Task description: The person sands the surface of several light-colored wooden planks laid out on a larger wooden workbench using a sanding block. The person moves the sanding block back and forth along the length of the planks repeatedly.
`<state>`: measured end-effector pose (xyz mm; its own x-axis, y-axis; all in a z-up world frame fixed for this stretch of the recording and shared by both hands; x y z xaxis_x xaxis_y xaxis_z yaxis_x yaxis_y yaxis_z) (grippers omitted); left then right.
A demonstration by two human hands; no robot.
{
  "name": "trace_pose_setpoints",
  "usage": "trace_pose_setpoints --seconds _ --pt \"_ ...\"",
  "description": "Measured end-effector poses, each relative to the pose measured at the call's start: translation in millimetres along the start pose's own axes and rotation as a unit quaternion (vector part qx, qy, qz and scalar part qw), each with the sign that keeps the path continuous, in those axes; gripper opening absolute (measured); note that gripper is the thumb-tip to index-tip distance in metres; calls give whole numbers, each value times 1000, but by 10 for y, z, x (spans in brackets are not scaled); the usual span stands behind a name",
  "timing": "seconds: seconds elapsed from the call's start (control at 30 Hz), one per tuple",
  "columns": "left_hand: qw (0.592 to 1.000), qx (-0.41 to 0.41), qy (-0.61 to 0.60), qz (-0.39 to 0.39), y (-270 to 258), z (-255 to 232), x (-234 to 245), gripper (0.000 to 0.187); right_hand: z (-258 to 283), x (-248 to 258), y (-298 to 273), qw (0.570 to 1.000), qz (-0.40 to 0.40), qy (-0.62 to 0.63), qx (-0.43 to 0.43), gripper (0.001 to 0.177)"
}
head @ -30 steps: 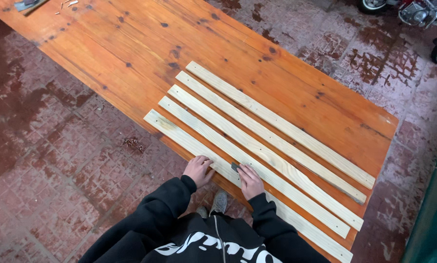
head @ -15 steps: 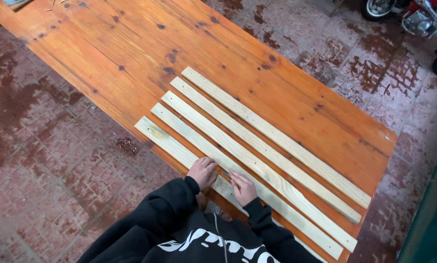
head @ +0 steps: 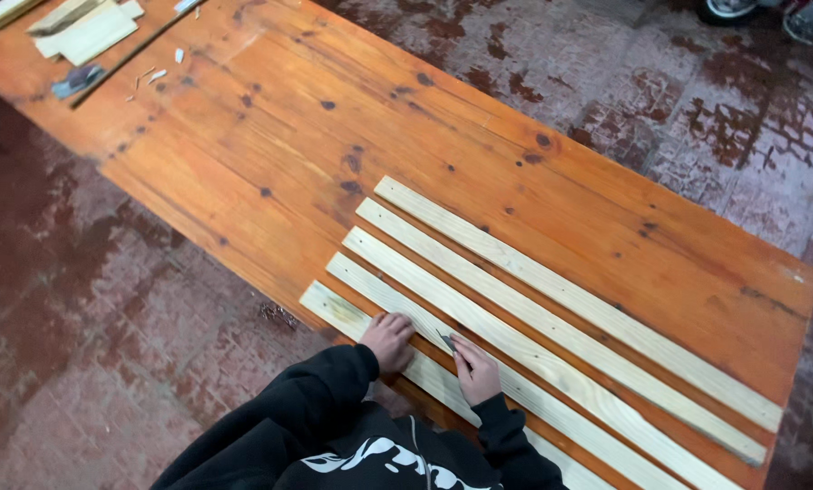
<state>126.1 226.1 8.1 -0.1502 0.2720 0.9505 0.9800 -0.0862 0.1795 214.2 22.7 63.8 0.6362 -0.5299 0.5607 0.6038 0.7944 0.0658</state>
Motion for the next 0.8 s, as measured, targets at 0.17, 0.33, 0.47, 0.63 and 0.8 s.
trace_pose_setpoints --seconds 0.17,0.33,0.47,0.63,0.8 --pt "998 -62 10 11 -60 283 170 48 123 -349 333 999 -40 15 -2 28" --pt "993 -67 50 89 -184 773 142 66 291 -621 554 997 -68 22 -12 29" --pt "992 -54 59 97 -219 1103 285 67 365 -754 638 995 -78 38 -43 31" --pt "994 -3 56 89 -228 1407 490 65 399 -791 718 995 -74 30 -52 31" --pt "985 91 19 146 -229 1755 338 73 306 -675 785 996 -76 9 -52 32"
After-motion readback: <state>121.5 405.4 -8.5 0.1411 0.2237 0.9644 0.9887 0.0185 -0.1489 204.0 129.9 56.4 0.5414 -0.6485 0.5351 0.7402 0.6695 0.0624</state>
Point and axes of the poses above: each hand's wrist, its own y-axis towards the middle knuckle, its own x-axis out of the back of the hand, z = x × y, the point moved 4 cm from there along y, towards the middle knuckle, and after that the axes turned 10 degrees about z, right-handed, at the moved point
